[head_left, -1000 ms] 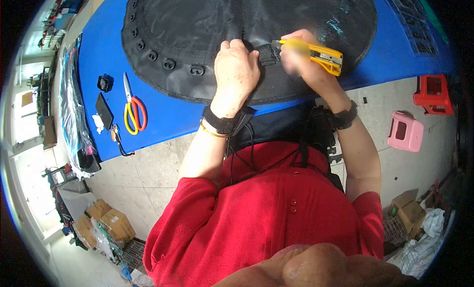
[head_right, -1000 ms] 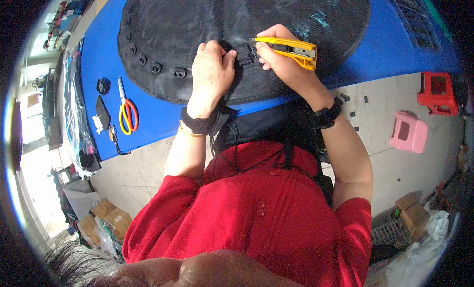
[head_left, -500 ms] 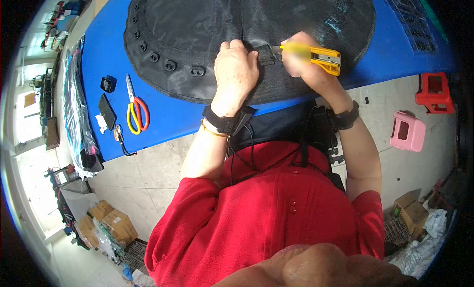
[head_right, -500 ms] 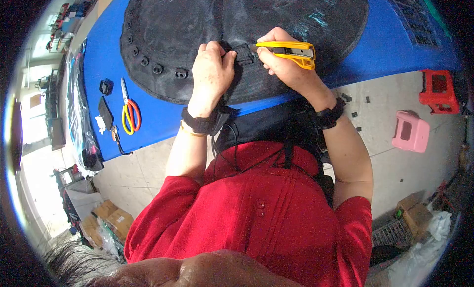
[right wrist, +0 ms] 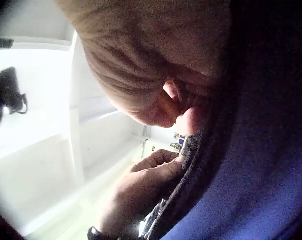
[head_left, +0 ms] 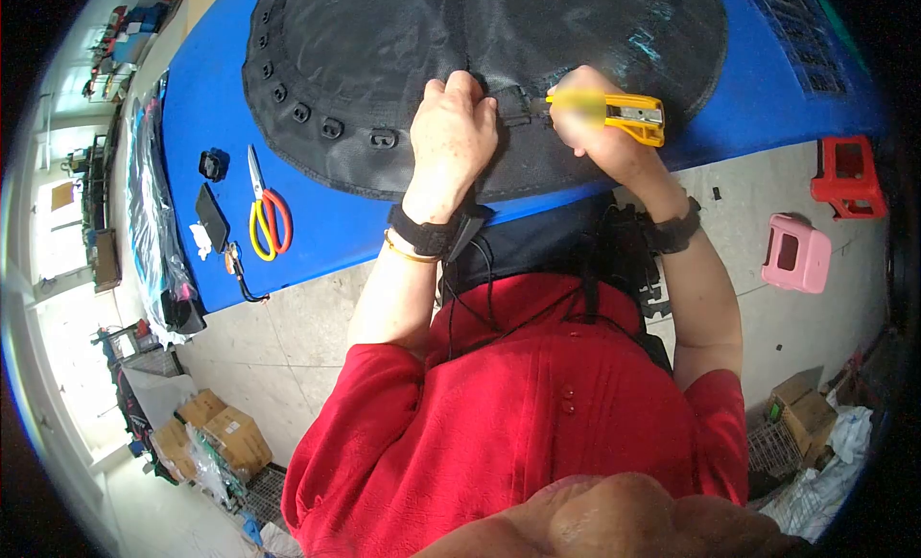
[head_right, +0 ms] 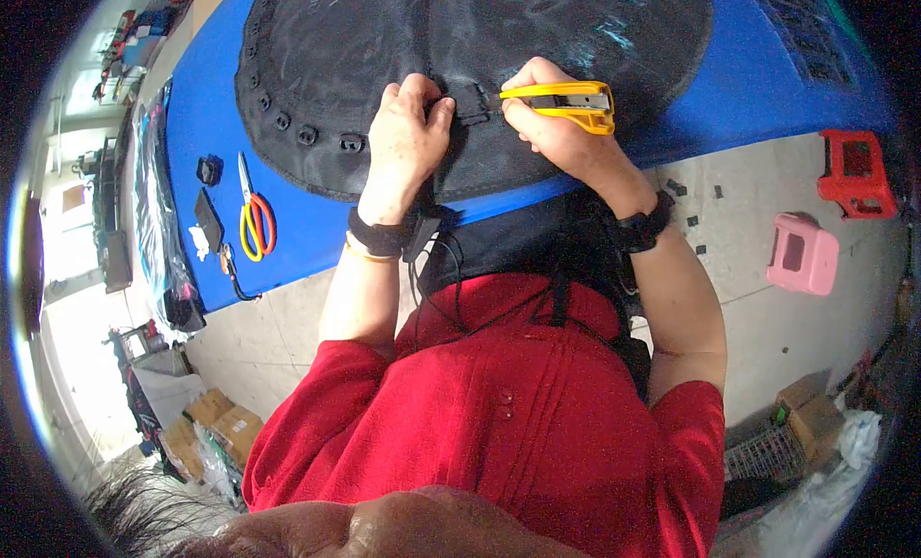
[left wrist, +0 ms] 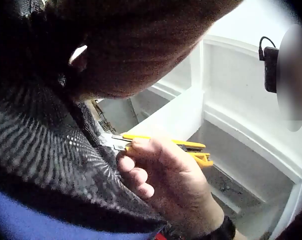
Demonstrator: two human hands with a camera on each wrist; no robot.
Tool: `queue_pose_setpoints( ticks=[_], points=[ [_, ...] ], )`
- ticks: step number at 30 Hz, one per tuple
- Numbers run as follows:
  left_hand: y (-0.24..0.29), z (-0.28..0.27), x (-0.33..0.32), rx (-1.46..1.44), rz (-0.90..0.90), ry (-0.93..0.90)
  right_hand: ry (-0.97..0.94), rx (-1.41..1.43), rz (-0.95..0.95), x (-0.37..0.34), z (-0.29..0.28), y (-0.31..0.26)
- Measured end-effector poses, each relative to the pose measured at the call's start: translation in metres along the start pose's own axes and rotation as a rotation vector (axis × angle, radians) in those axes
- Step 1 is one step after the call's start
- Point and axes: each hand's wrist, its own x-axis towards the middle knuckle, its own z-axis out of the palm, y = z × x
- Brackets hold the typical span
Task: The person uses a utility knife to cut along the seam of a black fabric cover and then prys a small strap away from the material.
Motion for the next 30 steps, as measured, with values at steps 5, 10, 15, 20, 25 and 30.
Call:
queue_pose_setpoints(
  ticks=[5, 10, 15, 20, 25, 30],
  points=[
    [-0.001, 0.0, -0.001, 0.007, 0.028, 0.006, -0.014, -0.031, 0.001, -0.007, 0.0, 0.002],
    [0.002, -0.002, 0.0, 0.029, -0.001, -0.011, -0.01, -0.02, 0.006, -0.008, -0.002, -0.003],
    [0.012, -0.01, 0.011, 0.128, -0.062, -0.086, 0.078, 0.104, 0.101, -0.008, 0.0, -0.006],
    [0.034, -0.015, 0.02, 0.274, -0.06, -0.173, 0.174, 0.278, 0.088, -0.005, 0.003, 0.001],
    [0.035, -0.014, 0.021, 0.292, -0.081, -0.248, 0.215, 0.27, 0.101, -0.004, 0.006, 0.0],
    [0.022, -0.013, 0.02, 0.206, -0.113, -0.253, 0.19, 0.245, 0.083, -0.005, 0.006, 0.002]
  ],
)
